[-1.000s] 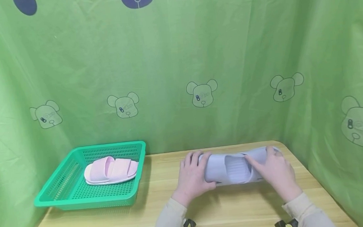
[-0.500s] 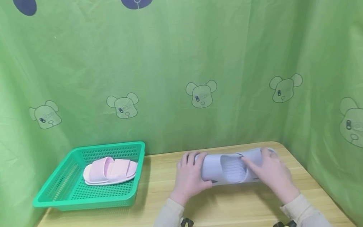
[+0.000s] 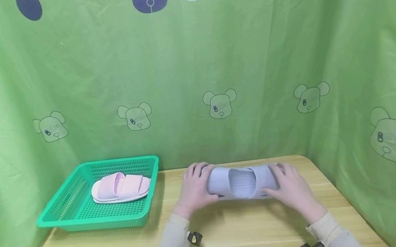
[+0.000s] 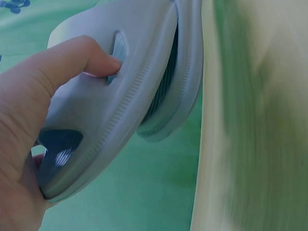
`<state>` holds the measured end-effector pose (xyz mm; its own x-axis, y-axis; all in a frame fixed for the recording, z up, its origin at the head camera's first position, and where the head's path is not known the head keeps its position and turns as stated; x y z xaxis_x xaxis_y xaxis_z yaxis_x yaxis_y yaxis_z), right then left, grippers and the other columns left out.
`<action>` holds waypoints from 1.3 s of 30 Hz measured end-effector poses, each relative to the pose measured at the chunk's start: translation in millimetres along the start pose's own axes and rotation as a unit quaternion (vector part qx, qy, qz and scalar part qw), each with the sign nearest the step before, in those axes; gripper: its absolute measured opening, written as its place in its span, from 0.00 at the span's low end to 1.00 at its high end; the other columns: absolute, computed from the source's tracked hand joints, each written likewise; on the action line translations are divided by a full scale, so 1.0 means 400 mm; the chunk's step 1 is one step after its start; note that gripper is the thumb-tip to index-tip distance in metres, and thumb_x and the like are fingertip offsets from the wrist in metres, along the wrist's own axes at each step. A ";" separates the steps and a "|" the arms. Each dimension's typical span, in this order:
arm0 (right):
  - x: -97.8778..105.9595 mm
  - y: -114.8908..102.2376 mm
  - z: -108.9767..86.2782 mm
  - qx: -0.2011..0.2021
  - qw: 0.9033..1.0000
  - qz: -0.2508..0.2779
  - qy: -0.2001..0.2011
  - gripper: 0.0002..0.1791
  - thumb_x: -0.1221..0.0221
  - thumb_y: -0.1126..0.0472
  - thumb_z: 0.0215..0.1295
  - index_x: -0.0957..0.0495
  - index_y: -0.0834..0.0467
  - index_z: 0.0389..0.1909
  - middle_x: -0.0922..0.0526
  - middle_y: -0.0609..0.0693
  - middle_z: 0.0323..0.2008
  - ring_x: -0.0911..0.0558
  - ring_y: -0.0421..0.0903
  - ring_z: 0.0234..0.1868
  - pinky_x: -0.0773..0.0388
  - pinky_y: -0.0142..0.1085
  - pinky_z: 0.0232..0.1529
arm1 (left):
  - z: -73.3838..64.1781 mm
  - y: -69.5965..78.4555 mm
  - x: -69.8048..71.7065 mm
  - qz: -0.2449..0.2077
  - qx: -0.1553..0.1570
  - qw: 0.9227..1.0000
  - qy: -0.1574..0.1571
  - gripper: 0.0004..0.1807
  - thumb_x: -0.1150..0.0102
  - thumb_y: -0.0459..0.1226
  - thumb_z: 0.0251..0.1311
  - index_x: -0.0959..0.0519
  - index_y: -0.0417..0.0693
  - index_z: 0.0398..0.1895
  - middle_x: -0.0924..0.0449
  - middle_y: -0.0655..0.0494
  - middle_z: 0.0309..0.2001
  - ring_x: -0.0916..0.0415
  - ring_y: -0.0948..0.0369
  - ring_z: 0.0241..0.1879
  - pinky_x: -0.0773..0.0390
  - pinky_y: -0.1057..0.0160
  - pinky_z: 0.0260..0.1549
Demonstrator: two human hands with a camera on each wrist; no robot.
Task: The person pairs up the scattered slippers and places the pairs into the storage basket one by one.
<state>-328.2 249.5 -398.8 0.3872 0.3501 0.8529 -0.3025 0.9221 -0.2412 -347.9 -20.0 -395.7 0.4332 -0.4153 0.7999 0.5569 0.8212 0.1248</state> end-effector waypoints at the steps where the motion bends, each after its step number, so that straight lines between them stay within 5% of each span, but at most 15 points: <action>1: 0.001 -0.004 0.000 0.014 1.000 -0.004 0.009 0.51 0.28 0.39 0.44 0.33 0.63 0.65 0.32 0.73 0.60 0.29 0.72 0.56 0.28 0.69 0.50 | 0.000 -0.004 0.003 -0.004 -0.001 1.000 0.000 0.50 0.24 0.55 0.28 0.32 0.61 0.63 0.29 0.57 0.61 0.34 0.52 0.60 0.30 0.49 0.58; 8: 0.002 -0.030 0.001 0.073 0.997 -0.019 0.033 0.59 0.21 0.45 0.30 0.36 0.60 0.68 0.34 0.71 0.63 0.33 0.71 0.62 0.34 0.72 0.56 | 0.001 -0.022 0.023 -0.021 -0.015 1.000 -0.002 0.48 0.24 0.53 0.29 0.31 0.60 0.63 0.29 0.56 0.61 0.34 0.52 0.61 0.31 0.48 0.60; 17: -0.020 -0.030 0.002 0.100 0.994 -0.032 0.024 0.67 0.19 0.46 0.21 0.38 0.60 0.70 0.37 0.69 0.67 0.38 0.72 0.66 0.40 0.73 0.60 | 0.002 -0.030 0.029 -0.033 -0.033 0.999 -0.010 0.47 0.25 0.52 0.30 0.31 0.61 0.63 0.30 0.56 0.62 0.36 0.52 0.62 0.33 0.46 0.63; 32: -0.022 -0.038 -0.003 0.120 0.992 -0.027 0.017 0.61 0.19 0.47 0.20 0.32 0.63 0.63 0.30 0.68 0.62 0.38 0.73 0.66 0.40 0.72 0.62 | 0.001 -0.032 0.032 -0.030 -0.035 0.999 -0.024 0.48 0.25 0.52 0.30 0.32 0.63 0.64 0.31 0.57 0.63 0.37 0.52 0.64 0.35 0.47 0.65; 39: -0.024 -0.043 -0.001 0.140 0.990 -0.020 0.025 0.58 0.19 0.46 0.20 0.30 0.65 0.60 0.25 0.65 0.57 0.28 0.66 0.59 0.37 0.67 0.64 | 0.001 -0.030 0.032 -0.020 -0.028 0.999 -0.036 0.49 0.25 0.53 0.31 0.34 0.65 0.66 0.32 0.58 0.64 0.37 0.53 0.64 0.33 0.48 0.63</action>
<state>-326.5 230.4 -402.9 0.4436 0.3285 0.8339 -0.5136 0.8556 -0.0639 -349.3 -35.1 -386.7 0.3580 -0.4168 0.8355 0.6133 0.7797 0.1262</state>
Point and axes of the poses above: each hand's wrist, its own z-axis towards the middle knuckle, its own x-axis out of the back of the hand, y = z × x, the point moved 7 cm from there along z, towards the middle knuckle
